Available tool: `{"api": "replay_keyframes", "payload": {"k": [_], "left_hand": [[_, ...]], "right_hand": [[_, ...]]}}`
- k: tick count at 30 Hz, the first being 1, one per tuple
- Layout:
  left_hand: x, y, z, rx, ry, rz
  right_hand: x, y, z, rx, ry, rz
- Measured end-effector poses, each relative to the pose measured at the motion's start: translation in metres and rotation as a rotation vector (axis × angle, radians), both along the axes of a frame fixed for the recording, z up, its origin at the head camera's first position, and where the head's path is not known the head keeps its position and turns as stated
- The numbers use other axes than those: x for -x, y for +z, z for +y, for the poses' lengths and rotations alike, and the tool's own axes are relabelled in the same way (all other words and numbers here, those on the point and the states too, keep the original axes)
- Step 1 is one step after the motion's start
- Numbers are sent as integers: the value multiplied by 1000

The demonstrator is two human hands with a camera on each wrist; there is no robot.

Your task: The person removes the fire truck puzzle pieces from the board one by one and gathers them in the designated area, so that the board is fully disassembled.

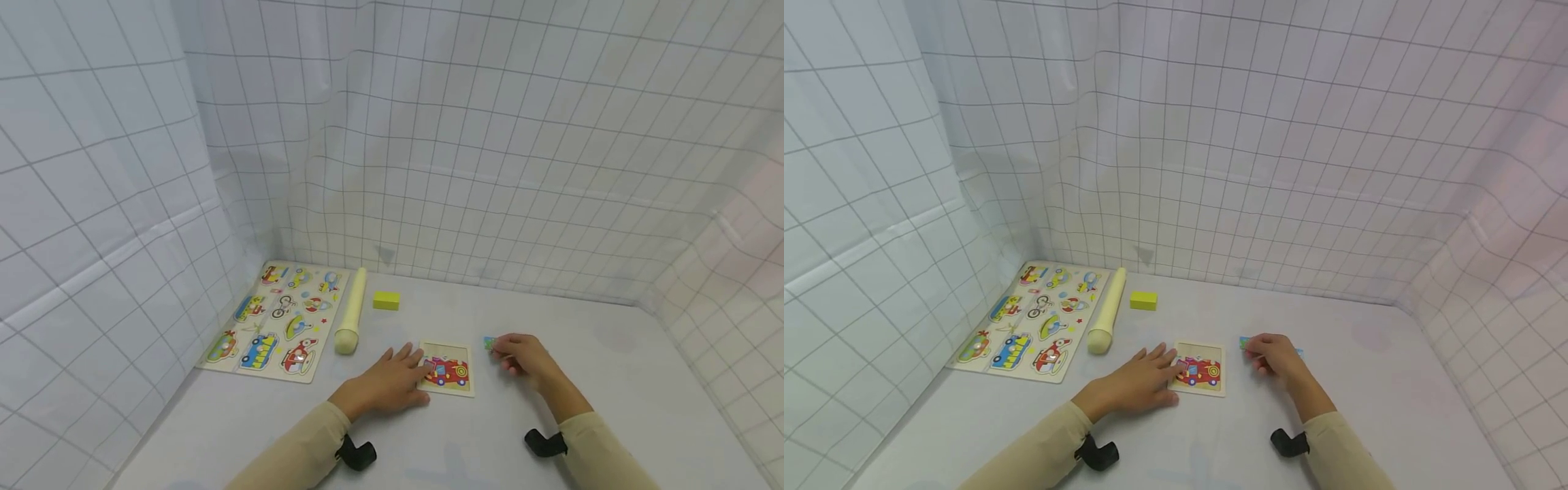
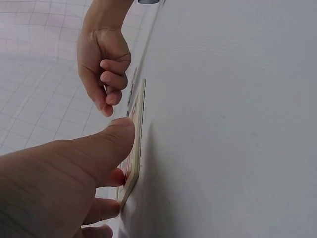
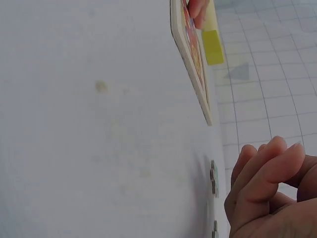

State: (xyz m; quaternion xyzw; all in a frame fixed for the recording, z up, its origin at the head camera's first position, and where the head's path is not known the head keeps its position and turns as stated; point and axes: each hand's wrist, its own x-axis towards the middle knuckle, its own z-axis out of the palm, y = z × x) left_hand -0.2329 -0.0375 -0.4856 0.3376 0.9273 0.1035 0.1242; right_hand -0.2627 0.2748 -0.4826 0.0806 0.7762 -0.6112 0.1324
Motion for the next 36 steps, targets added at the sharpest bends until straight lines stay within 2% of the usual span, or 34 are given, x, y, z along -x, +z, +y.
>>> {"api": "replay_keyframes", "payload": {"k": [3, 7, 13, 17, 22, 28, 36], "left_hand": [[2, -1, -1, -17, 2, 0], [5, -1, -1, -43, -7, 19], [4, 2, 15, -38, -86, 79], [2, 1, 21, -12, -131, 76], [-1, 0, 23, 24, -155, 97], [-1, -1, 23, 49, -162, 125], [-1, -2, 23, 43, -155, 90]], "right_hand": [[-4, -2, -10, 44, 70, -23], [-11, -8, -27, 44, 143, -39], [-18, -8, -43, -15, 196, -6], [-19, -5, -45, -45, 211, 9], [-19, -5, -45, -47, 211, 3], [-17, -5, -49, -52, 197, -11], [-16, -7, -53, -78, 161, 21]]}}
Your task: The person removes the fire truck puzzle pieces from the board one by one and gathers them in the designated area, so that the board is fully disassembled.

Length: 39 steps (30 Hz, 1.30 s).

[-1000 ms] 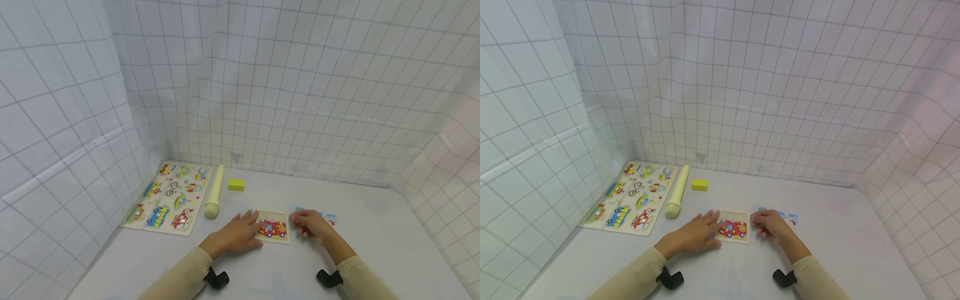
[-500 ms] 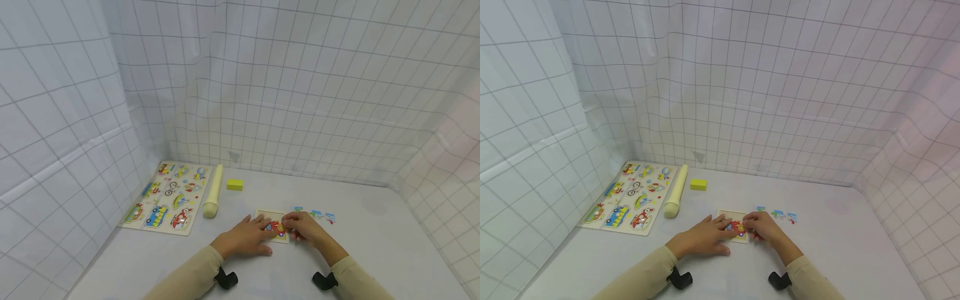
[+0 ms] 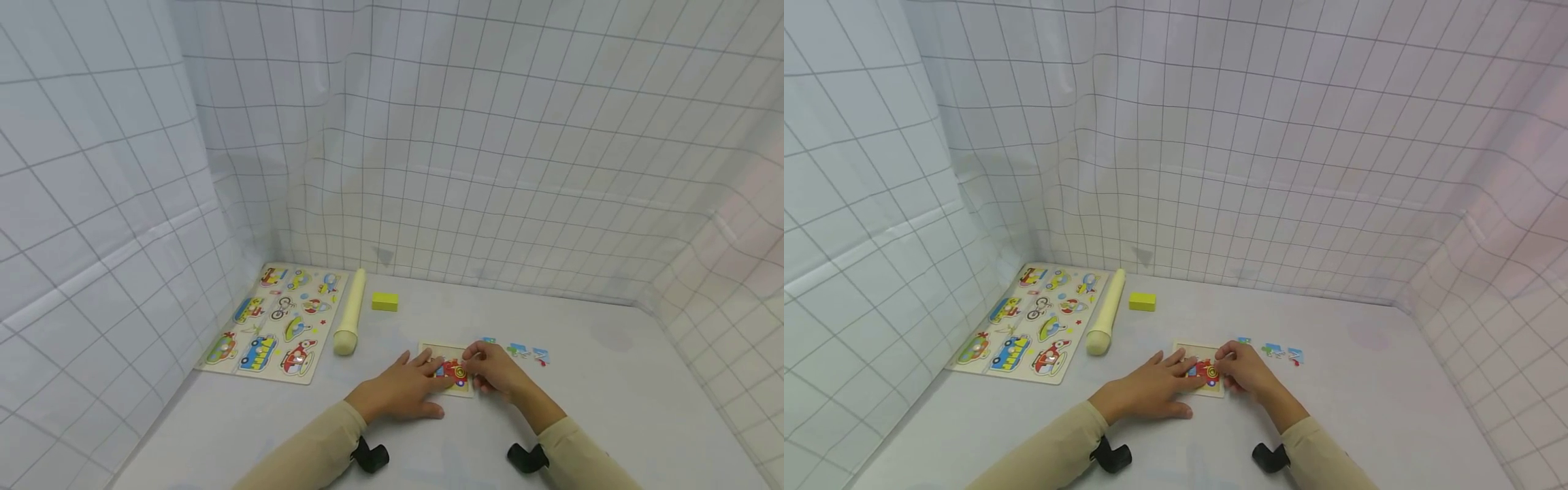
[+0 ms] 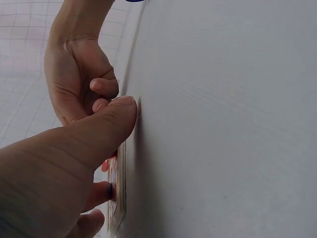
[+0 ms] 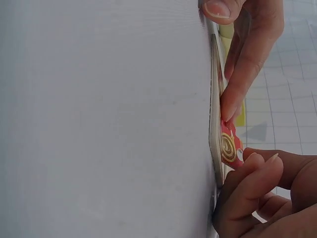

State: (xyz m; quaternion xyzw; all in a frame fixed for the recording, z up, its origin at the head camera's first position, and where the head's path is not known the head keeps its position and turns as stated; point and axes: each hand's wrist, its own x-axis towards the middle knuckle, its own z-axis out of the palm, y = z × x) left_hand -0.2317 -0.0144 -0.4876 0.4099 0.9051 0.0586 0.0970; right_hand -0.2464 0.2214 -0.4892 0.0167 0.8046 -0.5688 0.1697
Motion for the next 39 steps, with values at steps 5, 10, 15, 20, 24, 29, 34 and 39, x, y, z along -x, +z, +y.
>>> {"api": "replay_keyframes", "payload": {"k": [5, 10, 15, 20, 24, 29, 34, 39], "left_hand": [[1, -1, 0, -1, -5, 8], [2, -2, 0, -7, -10, 5], [3, -3, 1, -6, -9, -10], [3, -3, 2, 1, -10, -3], [1, -2, 1, -2, -12, -4], [0, 0, 1, -5, -13, -8], [0, 0, 0, 0, -5, -10], [-1, 2, 0, -2, -5, -2]], "right_hand": [[1, 1, -1, 13, 4, 36], [1, 2, 0, 13, -8, 57], [3, 3, 3, 17, -50, 60], [2, 5, 7, 22, -73, 67], [1, 6, 13, 28, -73, 68], [1, 6, 26, 55, -72, 55], [-2, 6, 44, 88, -73, 40], [-6, 12, 64, 99, -106, 15]]}}
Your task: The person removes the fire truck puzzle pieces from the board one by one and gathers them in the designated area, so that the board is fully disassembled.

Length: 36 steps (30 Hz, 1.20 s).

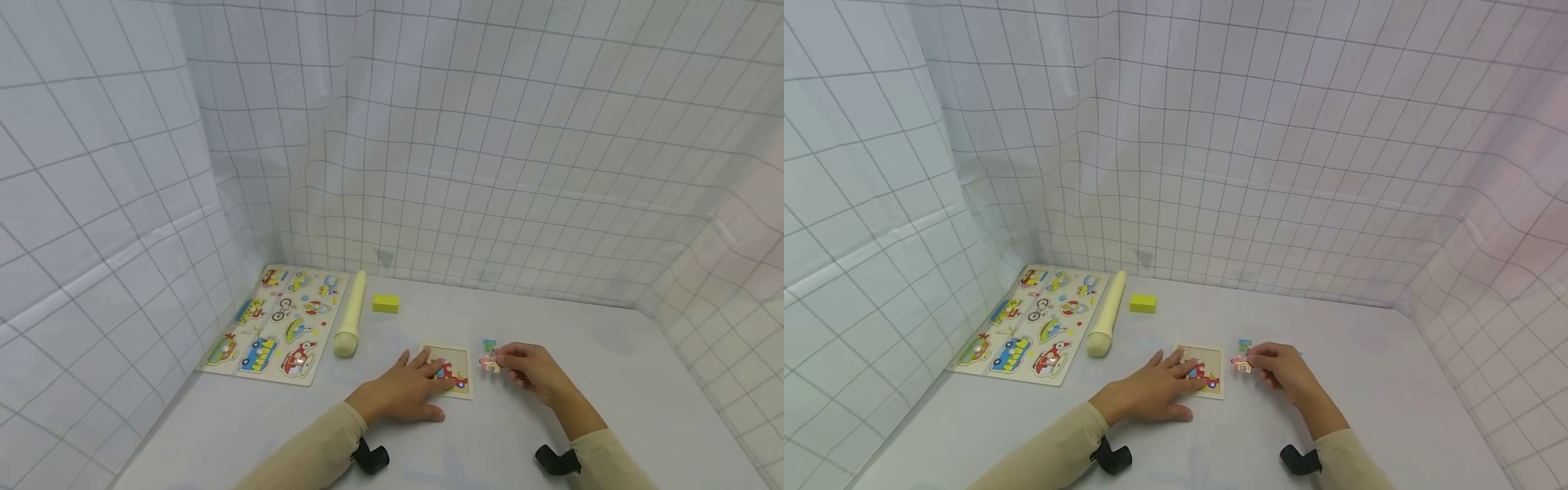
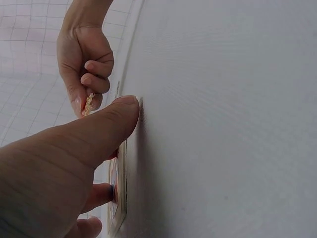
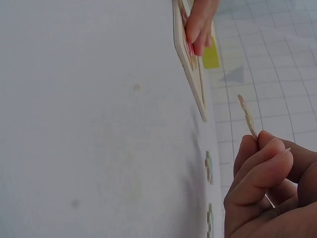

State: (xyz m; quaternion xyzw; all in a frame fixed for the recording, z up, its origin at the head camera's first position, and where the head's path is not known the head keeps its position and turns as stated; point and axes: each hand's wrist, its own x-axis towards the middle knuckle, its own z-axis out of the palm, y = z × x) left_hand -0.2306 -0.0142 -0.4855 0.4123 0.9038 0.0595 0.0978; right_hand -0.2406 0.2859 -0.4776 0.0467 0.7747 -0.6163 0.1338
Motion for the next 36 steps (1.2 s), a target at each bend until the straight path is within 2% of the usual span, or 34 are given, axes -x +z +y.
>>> {"api": "replay_keyframes", "payload": {"k": [7, 11, 17, 22, 30, 36], "left_hand": [[-3, 3, -1, -11, 7, -11], [-4, 2, 0, -11, 13, -10], [-4, 0, 1, -7, 6, -5], [-3, 1, 0, -4, 14, -7], [-4, 2, 0, -6, 14, -6], [-5, 2, 0, -4, 11, -2]], "right_hand": [[-9, 7, 43, 9, -14, -28], [-13, 5, 76, -35, -27, -53], [-16, -2, 114, -87, 12, -80], [-11, -6, 119, -127, 61, -65], [-9, -5, 108, -247, 26, -44], [-12, -5, 103, -279, -5, -44]]}}
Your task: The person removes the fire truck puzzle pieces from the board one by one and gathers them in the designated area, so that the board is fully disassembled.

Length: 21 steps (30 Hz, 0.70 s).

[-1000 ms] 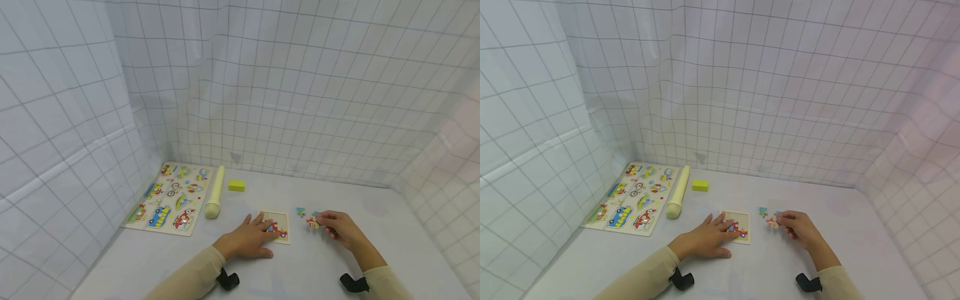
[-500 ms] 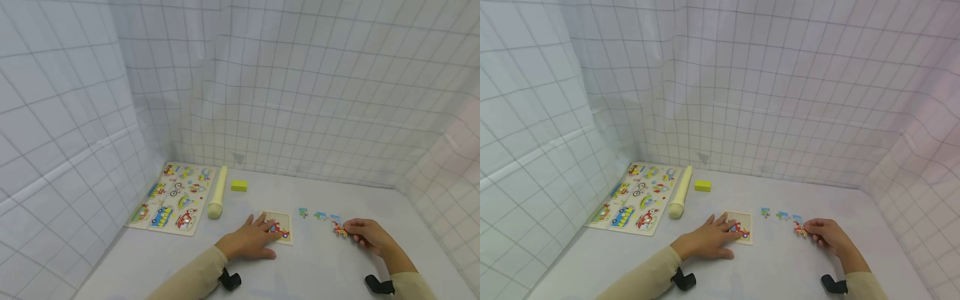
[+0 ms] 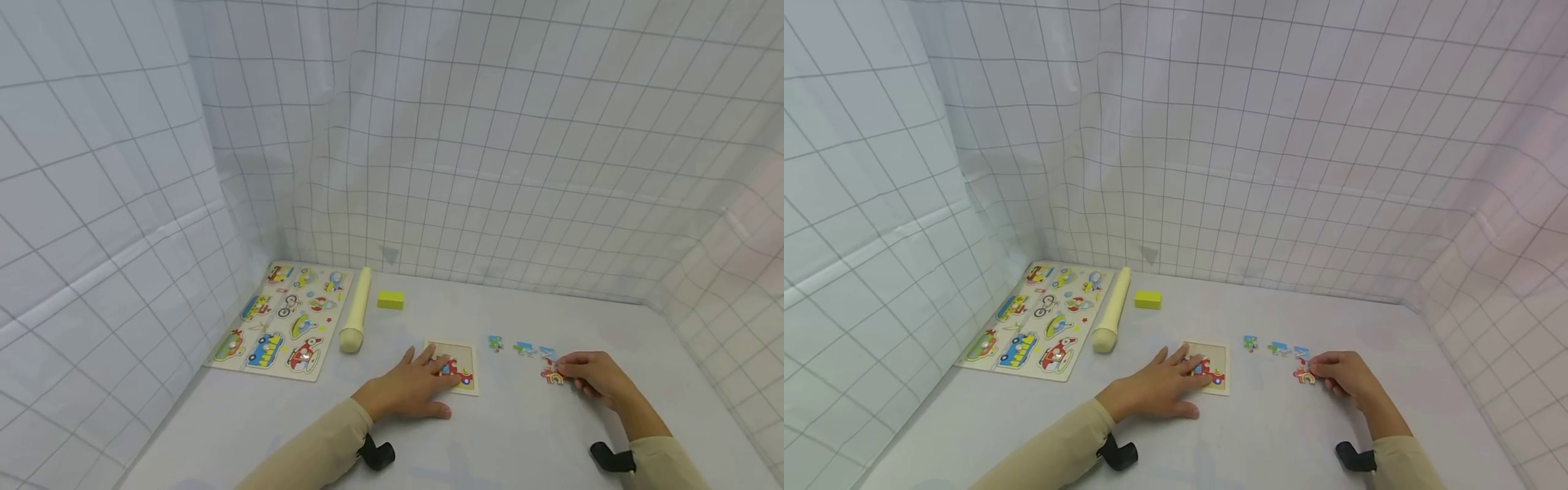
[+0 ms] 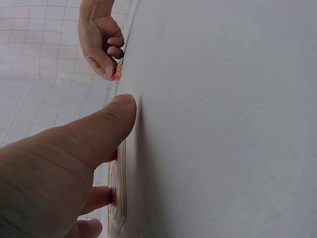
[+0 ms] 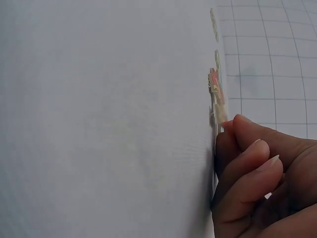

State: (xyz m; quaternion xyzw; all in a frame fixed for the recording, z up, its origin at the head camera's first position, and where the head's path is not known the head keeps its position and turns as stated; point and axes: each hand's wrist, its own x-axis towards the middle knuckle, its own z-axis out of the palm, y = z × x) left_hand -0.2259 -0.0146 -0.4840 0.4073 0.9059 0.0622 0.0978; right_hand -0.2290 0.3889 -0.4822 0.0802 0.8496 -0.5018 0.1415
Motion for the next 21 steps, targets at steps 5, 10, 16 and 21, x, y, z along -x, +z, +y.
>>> {"api": "replay_keyframes", "payload": {"k": [5, 10, 16, 21], "left_hand": [[1, 0, 0, 8, -1, 15], [2, -1, 1, 12, 5, 9], [4, -1, 0, 6, 2, -6], [7, -2, -1, -20, -8, -16]], "right_hand": [[0, 2, -1, 1, -33, -1], [-1, 3, -3, 23, -73, 14], [-1, 10, -15, 201, -81, 77], [1, 16, -39, 322, -7, 86]]}}
